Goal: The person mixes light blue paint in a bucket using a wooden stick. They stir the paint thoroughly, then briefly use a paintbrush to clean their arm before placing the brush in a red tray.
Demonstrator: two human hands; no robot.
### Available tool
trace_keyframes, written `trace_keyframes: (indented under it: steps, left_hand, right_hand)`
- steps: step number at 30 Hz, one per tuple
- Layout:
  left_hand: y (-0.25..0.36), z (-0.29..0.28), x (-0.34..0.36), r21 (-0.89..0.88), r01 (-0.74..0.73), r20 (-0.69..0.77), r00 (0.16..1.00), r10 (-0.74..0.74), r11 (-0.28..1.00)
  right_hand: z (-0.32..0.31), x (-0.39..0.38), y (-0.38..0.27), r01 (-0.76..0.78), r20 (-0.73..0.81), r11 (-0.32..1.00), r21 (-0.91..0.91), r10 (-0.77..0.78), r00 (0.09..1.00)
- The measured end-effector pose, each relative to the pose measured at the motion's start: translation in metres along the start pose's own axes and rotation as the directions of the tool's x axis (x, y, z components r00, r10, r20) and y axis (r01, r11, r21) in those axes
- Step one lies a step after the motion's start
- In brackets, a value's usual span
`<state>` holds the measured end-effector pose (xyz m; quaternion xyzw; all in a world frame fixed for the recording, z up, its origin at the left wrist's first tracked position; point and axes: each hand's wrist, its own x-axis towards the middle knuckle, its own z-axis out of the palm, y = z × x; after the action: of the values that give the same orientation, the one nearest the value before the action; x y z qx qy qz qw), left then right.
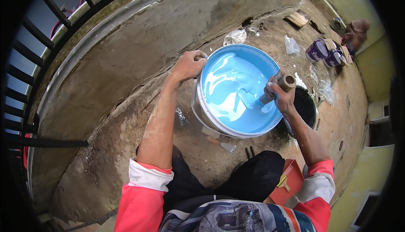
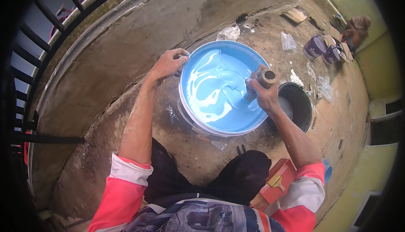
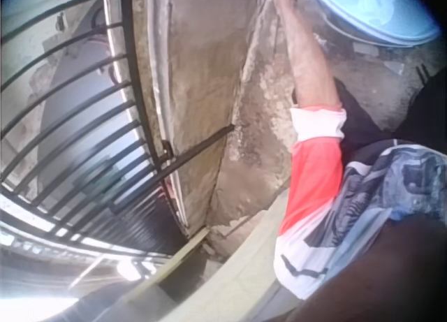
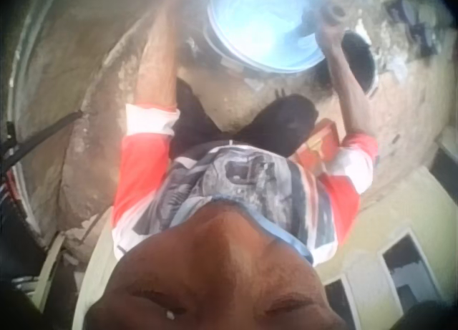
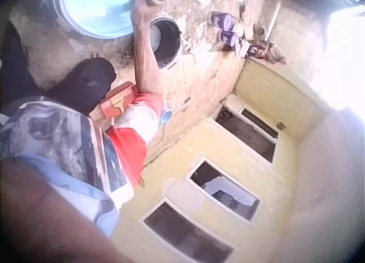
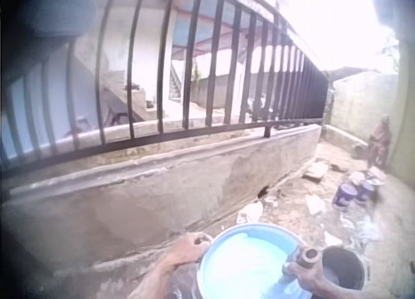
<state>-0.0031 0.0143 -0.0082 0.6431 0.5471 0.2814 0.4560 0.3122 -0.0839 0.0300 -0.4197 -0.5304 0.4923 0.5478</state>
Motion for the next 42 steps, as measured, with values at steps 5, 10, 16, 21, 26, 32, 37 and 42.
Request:
trace_keyframes:
  steps: [5, 10, 16, 21, 26, 32, 37, 42]
  left_hand:
    - [0.007, 0.001, -0.001, 0.008, 0.017, 0.004, 1.0, -0.017, 1.0]
    - [0.005, -0.002, -0.003, -0.039, 0.044, 0.012, 0.999, -0.044, 0.998]
    - [0.005, -0.004, -0.003, -0.103, 0.048, 0.038, 0.998, -0.045, 0.993]
    - [0.014, -0.003, -0.003, -0.119, 0.095, 0.05, 0.995, -0.09, 0.988]
    - [0.016, -0.001, -0.007, -0.13, 0.11, 0.032, 0.994, -0.107, 0.985]
    - [0.0, -0.003, -0.003, -0.034, 0.035, 0.004, 0.999, -0.035, 0.999]
    - [0.008, -0.003, -0.005, -0.082, 0.066, 0.04, 0.997, -0.063, 0.994]
    - [0.01, -0.002, -0.005, -0.106, 0.062, 0.047, 0.997, -0.057, 0.992]
  right_hand:
    - [0.031, -0.011, -0.001, -0.12, 0.062, 0.955, 0.271, 0.107, 0.992]
    - [0.091, 0.02, 0.012, -0.036, 0.097, 0.991, 0.131, 0.023, 0.995]
    - [0.117, 0.075, 0.036, 0.148, 0.057, 0.989, 0.014, -0.149, 0.987]
    - [0.09, 0.104, 0.047, 0.276, 0.02, 0.955, -0.103, -0.276, 0.961]
    - [0.036, 0.084, 0.034, 0.188, 0.003, 0.96, -0.206, -0.191, 0.982]
    - [0.014, 0.009, 0.003, -0.017, 0.035, 0.999, -0.032, 0.018, 0.999]
    - [0.047, -0.016, -0.004, -0.122, 0.131, 0.989, 0.079, 0.111, 0.985]
    - [0.102, 0.019, 0.013, -0.015, 0.15, 0.998, 0.056, 0.007, 0.989]
